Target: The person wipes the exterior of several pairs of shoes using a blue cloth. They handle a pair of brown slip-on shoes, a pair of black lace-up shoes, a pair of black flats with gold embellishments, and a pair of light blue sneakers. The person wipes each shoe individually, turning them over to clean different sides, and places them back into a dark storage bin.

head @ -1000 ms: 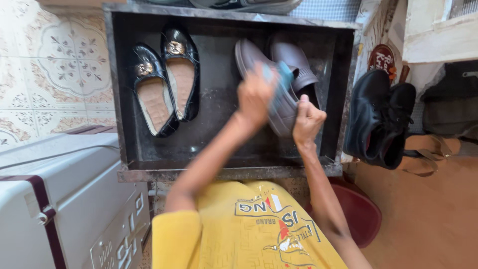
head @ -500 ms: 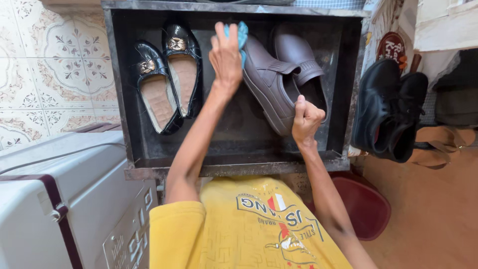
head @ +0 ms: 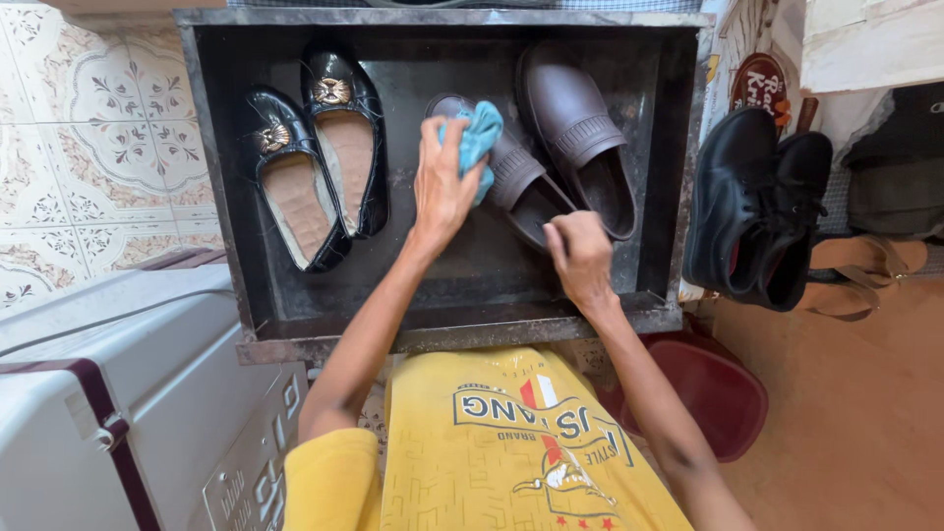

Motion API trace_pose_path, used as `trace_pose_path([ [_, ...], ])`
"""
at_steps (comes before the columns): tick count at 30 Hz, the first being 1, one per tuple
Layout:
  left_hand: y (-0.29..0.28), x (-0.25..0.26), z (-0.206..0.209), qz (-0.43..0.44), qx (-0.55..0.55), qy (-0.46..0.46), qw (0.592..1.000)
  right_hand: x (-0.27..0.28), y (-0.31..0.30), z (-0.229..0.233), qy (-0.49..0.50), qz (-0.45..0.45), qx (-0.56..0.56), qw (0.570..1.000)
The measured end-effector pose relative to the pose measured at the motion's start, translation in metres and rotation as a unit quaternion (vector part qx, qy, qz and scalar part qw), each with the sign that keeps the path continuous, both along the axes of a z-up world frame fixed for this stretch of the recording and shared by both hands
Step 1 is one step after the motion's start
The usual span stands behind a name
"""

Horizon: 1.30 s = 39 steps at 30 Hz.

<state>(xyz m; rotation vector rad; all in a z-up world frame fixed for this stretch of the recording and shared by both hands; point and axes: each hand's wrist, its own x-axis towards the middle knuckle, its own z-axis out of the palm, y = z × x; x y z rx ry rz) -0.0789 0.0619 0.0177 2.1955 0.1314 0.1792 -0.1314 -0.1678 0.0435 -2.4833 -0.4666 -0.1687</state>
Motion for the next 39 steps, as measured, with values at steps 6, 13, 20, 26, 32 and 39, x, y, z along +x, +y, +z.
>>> trace_pose_path([
  [6, -0.013, -0.012, -0.010, 0.011, -0.001, 0.002, 1.000, 0.055, -0.011, -0.033, 0.051, -0.074, -0.064, 0.994],
  [13, -0.011, -0.027, -0.009, -0.010, 0.032, -0.024, 0.999, 0.064, 0.017, -0.087, 0.111, -0.196, -0.023, 0.974],
  [20, -0.049, 0.078, -0.031, -0.203, 0.132, -0.171, 0.955, 0.071, 0.001, -0.113, 0.039, -0.119, -0.026, 0.992],
  [26, -0.049, 0.085, -0.033, -0.243, 0.149, -0.180, 0.941, 0.072, -0.003, -0.131, -0.005, -0.130, -0.110, 0.985],
  [32, -0.005, 0.018, -0.022, -0.216, 0.158, -0.114, 0.957, 0.070, -0.009, -0.148, 0.006, -0.130, -0.055, 0.990],
  [39, -0.067, 0.105, -0.040, -0.242, 0.180, -0.143, 0.943, 0.074, -0.005, -0.125, 0.016, -0.106, -0.040, 0.993],
])
